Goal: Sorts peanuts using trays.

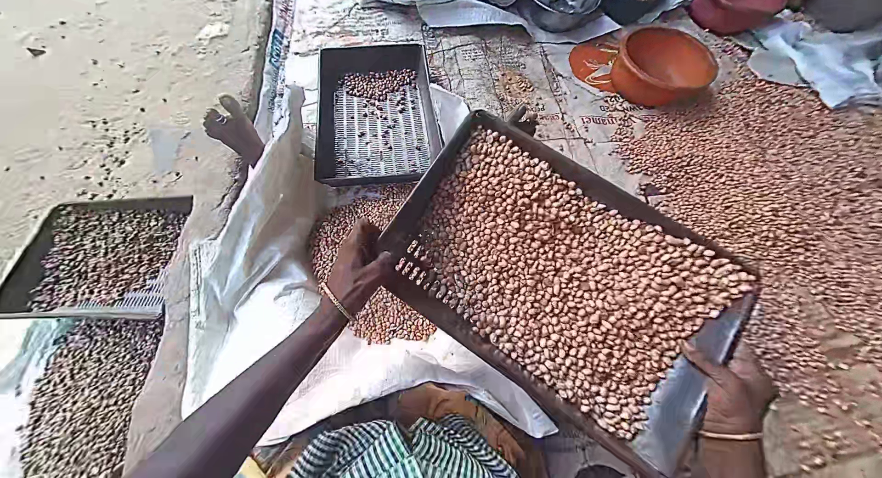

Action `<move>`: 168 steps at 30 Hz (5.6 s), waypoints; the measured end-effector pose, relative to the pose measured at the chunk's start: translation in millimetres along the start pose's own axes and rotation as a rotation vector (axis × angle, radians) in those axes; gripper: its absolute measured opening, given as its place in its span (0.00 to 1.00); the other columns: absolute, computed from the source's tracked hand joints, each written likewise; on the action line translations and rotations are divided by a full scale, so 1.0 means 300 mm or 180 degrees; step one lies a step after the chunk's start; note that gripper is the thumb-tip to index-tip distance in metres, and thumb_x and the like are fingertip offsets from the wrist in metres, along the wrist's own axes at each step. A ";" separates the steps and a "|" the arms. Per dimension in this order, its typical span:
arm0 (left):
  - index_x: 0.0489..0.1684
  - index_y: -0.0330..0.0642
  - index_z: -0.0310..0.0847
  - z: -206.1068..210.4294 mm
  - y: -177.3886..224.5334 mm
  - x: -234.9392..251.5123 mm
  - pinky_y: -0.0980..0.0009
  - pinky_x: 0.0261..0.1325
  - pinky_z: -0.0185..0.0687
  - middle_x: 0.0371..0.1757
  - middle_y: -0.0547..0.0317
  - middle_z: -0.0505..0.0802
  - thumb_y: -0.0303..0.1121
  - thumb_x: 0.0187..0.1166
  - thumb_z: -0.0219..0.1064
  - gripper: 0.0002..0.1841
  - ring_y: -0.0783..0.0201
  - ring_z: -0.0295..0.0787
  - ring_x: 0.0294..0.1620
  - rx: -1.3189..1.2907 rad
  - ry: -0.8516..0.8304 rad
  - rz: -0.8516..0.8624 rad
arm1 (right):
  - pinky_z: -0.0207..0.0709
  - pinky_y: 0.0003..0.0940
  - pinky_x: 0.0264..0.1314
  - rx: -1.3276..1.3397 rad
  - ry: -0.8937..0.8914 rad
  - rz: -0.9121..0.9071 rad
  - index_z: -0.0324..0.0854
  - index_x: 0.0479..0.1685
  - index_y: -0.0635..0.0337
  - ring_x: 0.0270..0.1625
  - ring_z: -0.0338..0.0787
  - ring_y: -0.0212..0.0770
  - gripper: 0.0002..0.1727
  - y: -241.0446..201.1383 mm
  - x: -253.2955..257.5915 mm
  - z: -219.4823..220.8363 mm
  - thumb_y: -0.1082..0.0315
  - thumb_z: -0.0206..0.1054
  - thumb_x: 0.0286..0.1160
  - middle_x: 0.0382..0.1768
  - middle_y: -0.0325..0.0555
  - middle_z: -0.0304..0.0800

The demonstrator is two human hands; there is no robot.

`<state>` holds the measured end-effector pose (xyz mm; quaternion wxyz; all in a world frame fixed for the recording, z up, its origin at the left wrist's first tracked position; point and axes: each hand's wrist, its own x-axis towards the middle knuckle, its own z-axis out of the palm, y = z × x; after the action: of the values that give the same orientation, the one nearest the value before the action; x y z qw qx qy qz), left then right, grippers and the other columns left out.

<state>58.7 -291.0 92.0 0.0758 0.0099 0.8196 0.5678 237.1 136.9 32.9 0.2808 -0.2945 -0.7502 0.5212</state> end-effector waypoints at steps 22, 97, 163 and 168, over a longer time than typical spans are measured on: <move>0.74 0.26 0.69 -0.429 -0.598 -0.602 0.69 0.55 0.83 0.53 0.43 0.89 0.40 0.82 0.58 0.27 0.70 0.88 0.47 0.0547 0.0816 -0.0288 | 0.57 0.45 0.90 -0.1249 -0.1740 -0.0918 0.56 0.86 0.79 0.88 0.67 0.58 0.29 -0.141 -0.394 0.501 0.72 0.46 0.88 0.85 0.71 0.64; 0.75 0.17 0.63 -0.431 -0.621 -0.558 0.90 0.51 0.82 0.52 0.60 0.91 0.32 0.78 0.62 0.30 0.92 0.86 0.43 -0.0048 0.0876 -0.0047 | 0.62 0.67 0.83 -0.2505 -0.2567 -0.1847 0.74 0.77 0.71 0.85 0.63 0.79 0.35 -0.128 -0.307 0.664 0.78 0.76 0.62 0.86 0.77 0.56; 0.74 0.31 0.69 -0.444 -0.624 -0.528 0.90 0.41 0.83 0.39 0.74 0.91 0.28 0.80 0.61 0.23 0.90 0.86 0.34 -0.0296 0.0846 -0.0135 | 0.72 0.61 0.75 -0.0005 -0.4140 -0.4500 0.96 0.48 0.48 0.68 0.90 0.56 0.13 -0.186 -0.615 1.101 0.68 0.73 0.64 0.61 0.48 0.94; 0.74 0.24 0.66 -0.437 -0.608 -0.520 0.89 0.44 0.84 0.42 0.69 0.92 0.27 0.78 0.60 0.25 0.89 0.87 0.36 -0.0470 0.0849 -0.0153 | 0.76 0.64 0.71 -0.1219 -0.3297 -0.3537 0.95 0.45 0.62 0.66 0.89 0.67 0.13 -0.159 -0.288 0.980 0.65 0.70 0.71 0.59 0.62 0.93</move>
<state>207.8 -493.7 -15.3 -0.0196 -0.0909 0.7785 0.6208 73.7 -121.2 -19.7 0.0590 0.3616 -0.8998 0.2368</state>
